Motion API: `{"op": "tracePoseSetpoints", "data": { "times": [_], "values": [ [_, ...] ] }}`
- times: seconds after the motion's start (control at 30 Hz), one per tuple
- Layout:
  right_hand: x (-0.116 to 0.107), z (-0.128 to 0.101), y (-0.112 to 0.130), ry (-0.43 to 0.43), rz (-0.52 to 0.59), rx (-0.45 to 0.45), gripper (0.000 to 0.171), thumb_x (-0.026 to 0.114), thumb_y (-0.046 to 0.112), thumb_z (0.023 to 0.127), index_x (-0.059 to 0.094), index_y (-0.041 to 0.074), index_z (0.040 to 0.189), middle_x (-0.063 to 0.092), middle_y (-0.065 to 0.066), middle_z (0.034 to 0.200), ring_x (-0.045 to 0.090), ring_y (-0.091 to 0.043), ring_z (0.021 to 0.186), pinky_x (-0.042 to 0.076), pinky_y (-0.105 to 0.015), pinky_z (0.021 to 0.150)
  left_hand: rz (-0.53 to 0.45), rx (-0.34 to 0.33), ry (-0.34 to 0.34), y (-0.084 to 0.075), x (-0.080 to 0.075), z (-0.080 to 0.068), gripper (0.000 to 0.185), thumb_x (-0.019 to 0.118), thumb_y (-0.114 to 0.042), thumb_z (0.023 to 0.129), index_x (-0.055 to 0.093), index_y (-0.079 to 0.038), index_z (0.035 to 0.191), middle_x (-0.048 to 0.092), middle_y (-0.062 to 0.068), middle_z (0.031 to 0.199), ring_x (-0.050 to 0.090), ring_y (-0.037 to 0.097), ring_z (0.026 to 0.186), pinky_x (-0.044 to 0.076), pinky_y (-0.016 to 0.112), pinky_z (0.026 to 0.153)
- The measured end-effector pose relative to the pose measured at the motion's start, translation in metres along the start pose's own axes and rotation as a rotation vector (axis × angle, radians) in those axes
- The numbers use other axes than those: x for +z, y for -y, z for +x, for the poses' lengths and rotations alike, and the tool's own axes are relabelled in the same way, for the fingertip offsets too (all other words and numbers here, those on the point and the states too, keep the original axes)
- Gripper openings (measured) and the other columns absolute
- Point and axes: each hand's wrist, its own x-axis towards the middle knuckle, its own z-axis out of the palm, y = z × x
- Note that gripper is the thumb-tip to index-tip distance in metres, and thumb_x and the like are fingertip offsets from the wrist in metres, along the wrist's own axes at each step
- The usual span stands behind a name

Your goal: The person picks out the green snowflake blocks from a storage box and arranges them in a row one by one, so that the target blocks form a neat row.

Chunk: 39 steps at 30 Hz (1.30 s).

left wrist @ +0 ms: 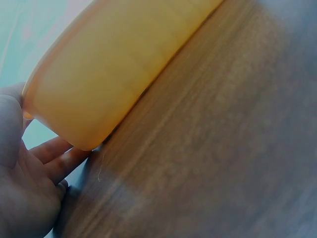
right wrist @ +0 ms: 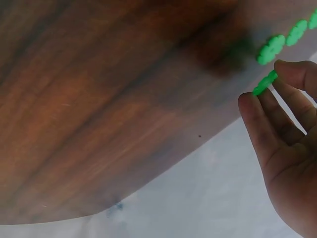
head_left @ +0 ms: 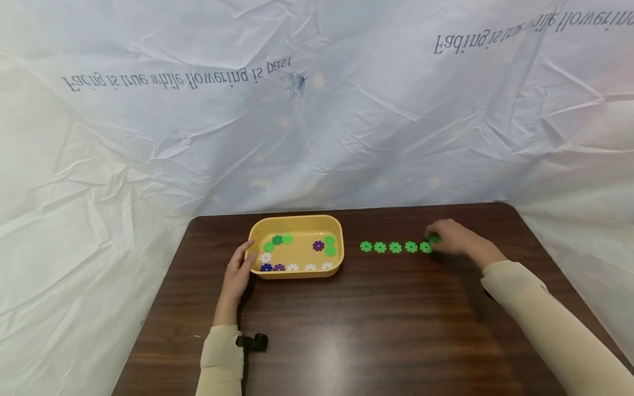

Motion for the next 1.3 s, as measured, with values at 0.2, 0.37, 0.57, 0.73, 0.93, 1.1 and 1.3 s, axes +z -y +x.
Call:
{"op": "tracePoseSetpoints", "data": {
  "times": [0.2,0.37,0.57,0.73,0.93,1.1,1.3],
  "values": [
    [0.004,-0.005,-0.004,0.002,-0.005,0.011,0.021,0.068,0.005,0.088,0.069,0.0,0.108,0.067,-0.016,0.107,0.062,-0.036,0.097,0.052,-0.048,0.075,0.013,-0.014,0.018,-0.021,0.001,-0.008,0.045,0.051,-0.02,0.103,0.045,-0.009,0.147,0.032,0.01,0.158,0.02,0.026,0.148,0.025,0.049,0.115],
    [0.006,-0.009,-0.006,0.005,0.005,0.006,0.021,0.069,0.006,0.088,0.069,-0.002,0.108,0.067,-0.018,0.106,0.062,-0.038,0.096,0.052,-0.049,0.075,-0.013,-0.002,0.016,-0.014,0.001,-0.004,0.045,0.052,-0.021,0.103,0.045,-0.009,0.146,0.032,0.009,0.158,0.019,0.025,0.148,0.024,0.049,0.116],
    [0.01,-0.013,-0.012,-0.022,0.017,0.016,0.022,0.072,0.006,0.087,0.069,-0.001,0.107,0.065,-0.02,0.109,0.06,-0.04,0.099,0.051,-0.051,0.078,0.007,0.018,-0.005,0.008,-0.001,0.006,0.043,0.053,-0.029,0.103,0.048,-0.018,0.145,0.035,0.002,0.156,0.023,0.021,0.146,0.027,0.048,0.114],
    [0.005,-0.013,-0.006,-0.028,0.014,0.02,0.026,0.072,0.008,0.087,0.068,-0.001,0.111,0.063,-0.022,0.112,0.058,-0.043,0.104,0.05,-0.053,0.081,0.024,0.035,-0.003,0.011,-0.001,0.006,0.045,0.052,-0.032,0.103,0.047,-0.019,0.146,0.033,0.004,0.157,0.024,0.025,0.146,0.028,0.052,0.112],
    [-0.019,0.014,0.054,-0.048,-0.033,-0.066,0.033,0.068,0.012,0.092,0.065,0.0,0.122,0.06,-0.022,0.123,0.057,-0.042,0.113,0.048,-0.055,0.087,0.019,0.027,-0.017,0.009,-0.004,0.005,0.046,0.053,-0.034,0.103,0.047,-0.019,0.145,0.035,0.001,0.156,0.024,0.022,0.145,0.029,0.05,0.112],
    [-0.033,0.051,0.128,-0.066,-0.071,-0.224,0.026,0.067,0.017,0.093,0.068,0.008,0.118,0.065,-0.011,0.118,0.061,-0.03,0.108,0.05,-0.047,0.089,0.015,0.007,-0.012,0.008,-0.003,0.002,0.048,0.052,-0.034,0.103,0.046,-0.018,0.147,0.034,0.002,0.157,0.022,0.021,0.147,0.027,0.048,0.114],
    [-0.022,0.091,0.192,0.023,-0.127,-0.325,0.023,0.066,0.017,0.094,0.069,0.01,0.115,0.067,-0.007,0.113,0.063,-0.022,0.101,0.052,-0.04,0.088,-0.001,-0.027,0.014,-0.014,0.002,-0.005,0.045,0.051,-0.02,0.104,0.044,-0.009,0.147,0.033,0.01,0.157,0.022,0.026,0.147,0.027,0.05,0.114]
  ]
}}
